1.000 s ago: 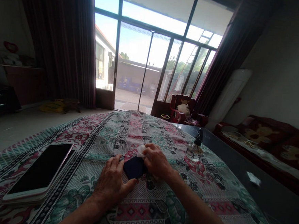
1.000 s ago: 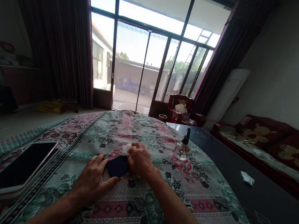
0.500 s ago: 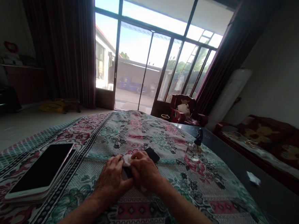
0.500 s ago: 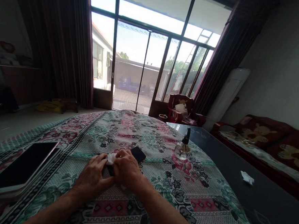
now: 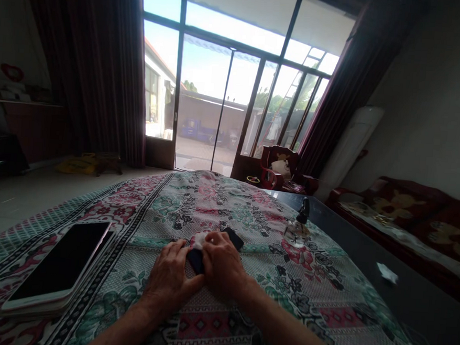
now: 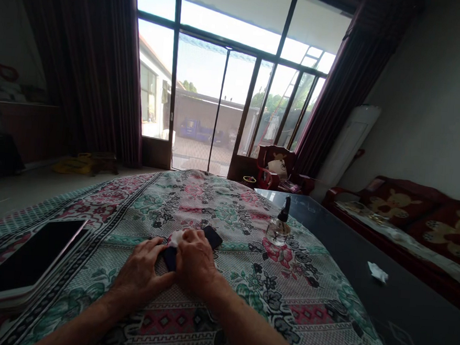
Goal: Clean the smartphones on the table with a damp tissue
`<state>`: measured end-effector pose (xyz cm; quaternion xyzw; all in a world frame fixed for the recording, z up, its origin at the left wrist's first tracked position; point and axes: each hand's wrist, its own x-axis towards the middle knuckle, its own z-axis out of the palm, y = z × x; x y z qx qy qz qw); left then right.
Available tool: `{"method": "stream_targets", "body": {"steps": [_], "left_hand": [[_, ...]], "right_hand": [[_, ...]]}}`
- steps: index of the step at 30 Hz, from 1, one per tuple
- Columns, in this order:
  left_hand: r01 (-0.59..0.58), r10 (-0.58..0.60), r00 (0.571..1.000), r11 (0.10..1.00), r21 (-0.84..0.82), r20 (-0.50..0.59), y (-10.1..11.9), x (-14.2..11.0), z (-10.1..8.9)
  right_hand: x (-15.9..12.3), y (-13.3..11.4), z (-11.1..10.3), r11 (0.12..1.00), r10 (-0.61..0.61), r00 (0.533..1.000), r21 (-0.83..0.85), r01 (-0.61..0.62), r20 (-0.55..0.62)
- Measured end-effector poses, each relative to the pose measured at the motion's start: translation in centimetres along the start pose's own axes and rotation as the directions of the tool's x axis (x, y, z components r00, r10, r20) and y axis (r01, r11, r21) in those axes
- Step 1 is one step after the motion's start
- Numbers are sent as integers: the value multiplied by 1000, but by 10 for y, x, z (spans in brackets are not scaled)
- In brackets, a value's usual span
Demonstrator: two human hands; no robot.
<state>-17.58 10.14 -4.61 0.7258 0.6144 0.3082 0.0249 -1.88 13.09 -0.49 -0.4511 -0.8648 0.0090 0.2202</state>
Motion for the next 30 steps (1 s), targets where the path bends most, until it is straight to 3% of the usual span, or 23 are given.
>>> {"method": "stream_targets", "body": {"steps": [2,4,10,13,16,21,24,30], "left_hand": [[-2,2,1000,1000,10,-7,0,0,0],[-1,1,1000,1000,10,-10,-1,0,1],[0,0,1000,1000,4,4,-1,0,-1],[2,-3,1000,1000,9,22,-1,0,-2],[7,-7,1000,1000,8,21,0,0,-2],[4,-4,1000,1000,-8,13,-1,0,-2],[9,-9,1000,1000,7,20,-1,0,-2],[-3,3,1000,1000,-3,2,-3,0,0]], "right_hand": [[0,-9,6,997,-55,998,48,55,6],[2,-6,5,998,-30,999,59,30,11],[11,43,-17,963,245,970,-115,-244,-6],[10,58,-26,941,302,953,-151,-304,-35],[7,48,-26,948,283,959,-148,-282,-13],[1,4,-19,996,83,989,-30,-80,122],[0,-2,-21,999,36,984,14,-40,175],[5,47,-44,958,284,944,-84,-274,170]]}}
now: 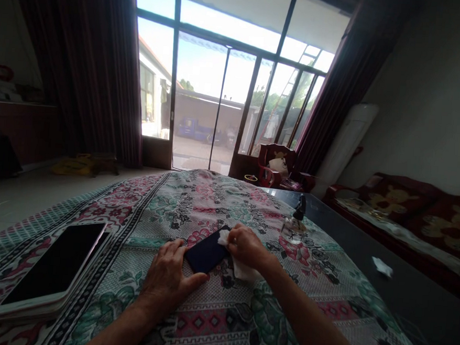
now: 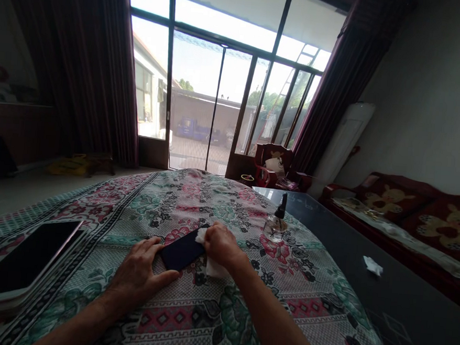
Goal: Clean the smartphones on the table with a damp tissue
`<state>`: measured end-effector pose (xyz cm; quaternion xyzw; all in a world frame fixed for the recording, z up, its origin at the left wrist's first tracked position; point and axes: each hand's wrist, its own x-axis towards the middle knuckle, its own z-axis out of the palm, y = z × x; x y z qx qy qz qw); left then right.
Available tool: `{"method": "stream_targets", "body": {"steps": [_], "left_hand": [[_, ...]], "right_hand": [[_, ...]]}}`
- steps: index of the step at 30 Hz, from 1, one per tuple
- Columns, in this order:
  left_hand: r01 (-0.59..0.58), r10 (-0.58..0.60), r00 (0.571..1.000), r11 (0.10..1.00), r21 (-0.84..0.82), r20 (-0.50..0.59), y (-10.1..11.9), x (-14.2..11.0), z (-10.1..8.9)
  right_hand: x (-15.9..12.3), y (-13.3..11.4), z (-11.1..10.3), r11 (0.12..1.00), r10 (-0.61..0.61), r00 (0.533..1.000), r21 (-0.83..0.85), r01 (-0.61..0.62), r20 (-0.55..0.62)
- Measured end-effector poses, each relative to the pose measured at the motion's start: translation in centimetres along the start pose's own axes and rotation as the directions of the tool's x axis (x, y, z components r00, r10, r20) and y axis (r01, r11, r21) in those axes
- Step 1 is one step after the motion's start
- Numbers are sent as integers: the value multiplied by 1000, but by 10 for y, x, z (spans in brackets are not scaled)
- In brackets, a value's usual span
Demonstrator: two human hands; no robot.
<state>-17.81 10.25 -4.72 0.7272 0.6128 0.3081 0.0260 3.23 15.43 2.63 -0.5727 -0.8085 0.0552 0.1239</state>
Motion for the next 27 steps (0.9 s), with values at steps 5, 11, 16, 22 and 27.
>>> {"method": "stream_targets", "body": {"steps": [5,11,16,22,27], "left_hand": [[-15,15,1000,1000,-6,-25,-2,0,2],[-12,12,1000,1000,11,-6,0,-1,0],[-6,5,1000,999,39,28,4,0,-4],[-8,7,1000,999,33,18,3,-1,-3],[-2,2,1000,1000,14,4,2,0,-1]], "right_hand": [[7,20,-11,990,117,990,-65,-122,-74],[-3,-24,18,987,-153,985,38,156,-83],[-6,-45,44,940,-326,930,48,338,-168],[14,-5,31,998,-56,977,16,61,-205],[14,7,26,999,34,970,-6,-37,-242]]}}
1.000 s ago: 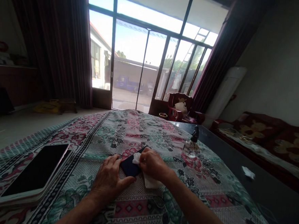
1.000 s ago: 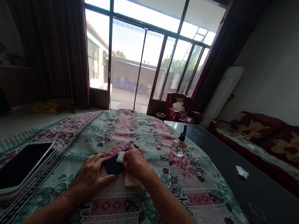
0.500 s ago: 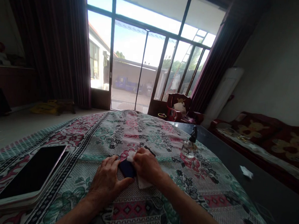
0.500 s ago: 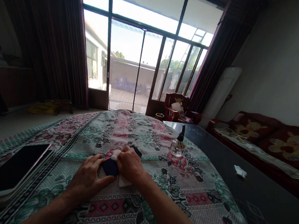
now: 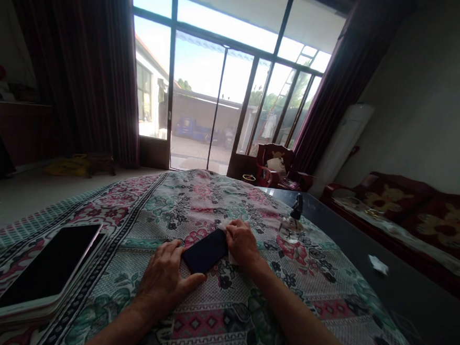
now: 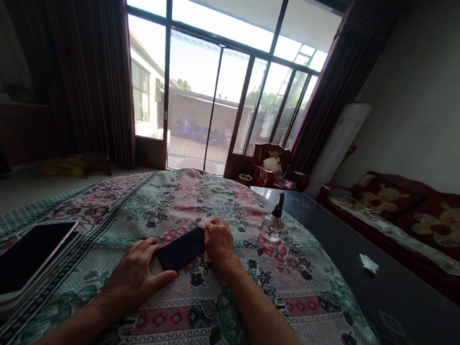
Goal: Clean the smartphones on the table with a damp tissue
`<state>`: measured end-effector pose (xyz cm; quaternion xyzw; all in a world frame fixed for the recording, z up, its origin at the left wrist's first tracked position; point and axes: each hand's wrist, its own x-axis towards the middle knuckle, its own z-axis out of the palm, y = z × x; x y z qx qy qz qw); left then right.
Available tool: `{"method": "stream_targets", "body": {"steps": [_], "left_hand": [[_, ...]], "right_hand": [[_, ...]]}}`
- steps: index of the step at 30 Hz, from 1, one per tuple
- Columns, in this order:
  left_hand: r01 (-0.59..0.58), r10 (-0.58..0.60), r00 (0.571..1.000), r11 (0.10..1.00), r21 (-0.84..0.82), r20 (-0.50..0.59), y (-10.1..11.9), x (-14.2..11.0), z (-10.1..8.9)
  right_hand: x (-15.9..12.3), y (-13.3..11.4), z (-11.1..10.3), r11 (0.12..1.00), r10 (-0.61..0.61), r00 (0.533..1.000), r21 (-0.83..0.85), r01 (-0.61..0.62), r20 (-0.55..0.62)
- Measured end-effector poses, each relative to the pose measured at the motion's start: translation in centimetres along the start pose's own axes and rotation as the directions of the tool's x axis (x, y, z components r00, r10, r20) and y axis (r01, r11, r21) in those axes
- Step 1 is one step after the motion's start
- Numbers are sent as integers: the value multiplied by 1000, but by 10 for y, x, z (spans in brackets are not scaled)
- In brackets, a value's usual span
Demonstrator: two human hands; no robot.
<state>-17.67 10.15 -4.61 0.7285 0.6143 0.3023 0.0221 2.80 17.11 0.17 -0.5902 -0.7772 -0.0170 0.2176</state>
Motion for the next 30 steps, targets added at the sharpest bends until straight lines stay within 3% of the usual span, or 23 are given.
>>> {"method": "stream_targets", "body": {"steps": [3,7,9,13,18,23,26,30], "left_hand": [[4,-4,1000,1000,3,-1,-1,1,1],[-14,14,1000,1000,27,-17,-3,0,4],[-18,19,999,999,42,-26,-4,0,5],[-19,20,999,998,53,-25,-4,-1,5],[-5,5,1000,999,34,7,-2,0,2],[8,-8,1000,1000,28,24,-1,0,1],[13,-14,1000,1000,24,22,-1,1,1],[11,-11,1000,999,33,19,0,0,1]], "right_hand": [[-13,-20,3,993,-115,993,29,115,4],[-31,-54,8,938,-324,945,142,315,42],[-35,-62,10,917,-372,926,181,356,60],[-29,-54,9,929,-338,938,188,318,83],[-9,-23,3,986,-156,985,77,150,75],[0,1,-3,1000,4,999,-27,-3,39],[-8,-7,-4,999,-18,999,-41,20,33],[-26,-41,-1,974,-228,968,29,226,106]]}}
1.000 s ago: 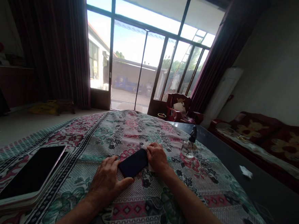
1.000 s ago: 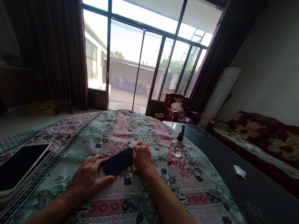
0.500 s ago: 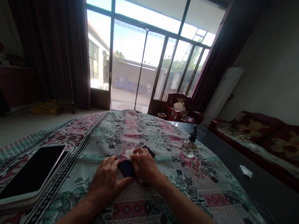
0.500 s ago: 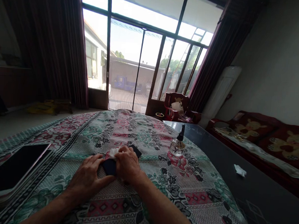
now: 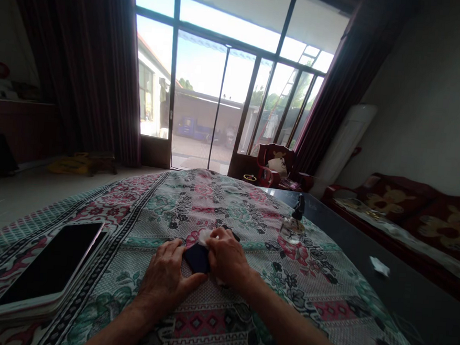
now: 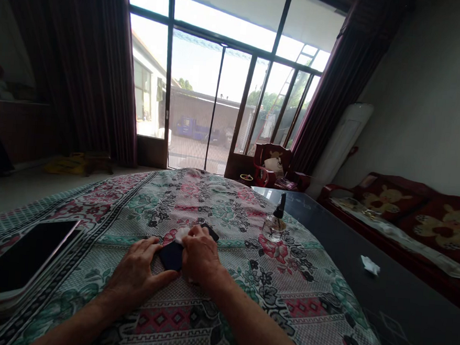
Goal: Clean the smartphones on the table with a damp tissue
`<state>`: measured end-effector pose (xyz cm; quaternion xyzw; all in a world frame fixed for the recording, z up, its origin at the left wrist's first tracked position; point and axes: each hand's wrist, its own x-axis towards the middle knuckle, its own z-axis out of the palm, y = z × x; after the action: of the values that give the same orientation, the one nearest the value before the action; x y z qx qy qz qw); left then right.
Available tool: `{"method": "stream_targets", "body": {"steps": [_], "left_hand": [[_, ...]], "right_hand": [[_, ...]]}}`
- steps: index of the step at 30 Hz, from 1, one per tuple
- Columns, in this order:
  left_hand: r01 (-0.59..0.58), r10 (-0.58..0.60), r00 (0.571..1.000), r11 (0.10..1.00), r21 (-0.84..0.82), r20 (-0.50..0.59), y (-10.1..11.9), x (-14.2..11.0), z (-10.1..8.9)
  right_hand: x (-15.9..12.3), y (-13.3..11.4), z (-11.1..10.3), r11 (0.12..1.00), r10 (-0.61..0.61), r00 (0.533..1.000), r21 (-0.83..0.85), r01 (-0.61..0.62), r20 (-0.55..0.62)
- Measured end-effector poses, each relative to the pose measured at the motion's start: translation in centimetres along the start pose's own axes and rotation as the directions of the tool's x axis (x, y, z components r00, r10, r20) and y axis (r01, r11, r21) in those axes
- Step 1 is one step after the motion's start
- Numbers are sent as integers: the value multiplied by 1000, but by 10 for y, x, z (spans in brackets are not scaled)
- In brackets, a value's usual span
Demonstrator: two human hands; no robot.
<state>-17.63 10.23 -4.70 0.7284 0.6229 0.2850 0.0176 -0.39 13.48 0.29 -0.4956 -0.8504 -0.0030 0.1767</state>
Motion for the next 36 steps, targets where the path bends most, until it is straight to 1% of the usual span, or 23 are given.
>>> {"method": "stream_targets", "body": {"steps": [2,3,4,6,9,13,15,17,19,20,22,24,26,27,29,31,33,36], "left_hand": [[-3,3,1000,1000,10,2,0,0,0],[-1,1,1000,1000,15,1,1,0,0],[0,0,1000,1000,17,0,1,0,0],[0,0,1000,1000,11,-4,1,0,0],[4,-4,1000,1000,-16,-2,1,0,-1],[13,-13,1000,999,-34,8,3,1,-4],[24,-24,1000,999,-38,17,4,0,-5],[31,-30,999,999,-41,27,5,0,-6],[32,-30,999,999,-41,36,5,-1,-7],[31,-30,999,999,-41,39,6,-1,-8],[35,-33,998,999,-37,46,6,-1,-8],[45,-44,998,999,-27,51,7,0,-8],[46,-45,997,999,-16,55,6,0,-7],[41,-40,998,999,-12,55,6,0,-6],[29,-28,998,1000,-9,53,5,0,-5],[22,-21,998,1000,-7,54,4,0,-5],[26,-25,998,1000,-5,58,4,0,-5],[22,-22,998,1000,-1,57,5,1,-7]], "right_hand": [[-3,-14,3,991,-125,992,51,124,20],[-3,-18,5,985,-158,987,68,156,24],[-3,-20,6,984,-163,986,77,161,27],[-2,-17,5,993,-103,994,66,101,26],[2,0,0,999,45,999,13,-46,17],[8,29,-10,969,233,973,-82,-232,-2],[7,41,-14,952,287,957,-104,-289,-34],[4,47,-15,944,308,949,-103,-314,-69],[-4,47,-14,956,277,956,-72,-284,-96],[-10,45,-13,970,232,967,-44,-237,-102],[-22,37,-10,995,101,990,31,-98,-99],[-33,27,-6,994,-27,995,99,36,-97],[-41,20,-3,986,-82,990,134,97,-118],[-42,18,-2,985,-85,988,141,103,-127],[-43,20,-1,987,-55,990,140,73,-130],[-40,28,-1,992,12,991,125,4,-130],[-36,41,-4,990,103,984,107,-87,-145],[-32,64,-9,970,239,957,90,-226,-163]]}}
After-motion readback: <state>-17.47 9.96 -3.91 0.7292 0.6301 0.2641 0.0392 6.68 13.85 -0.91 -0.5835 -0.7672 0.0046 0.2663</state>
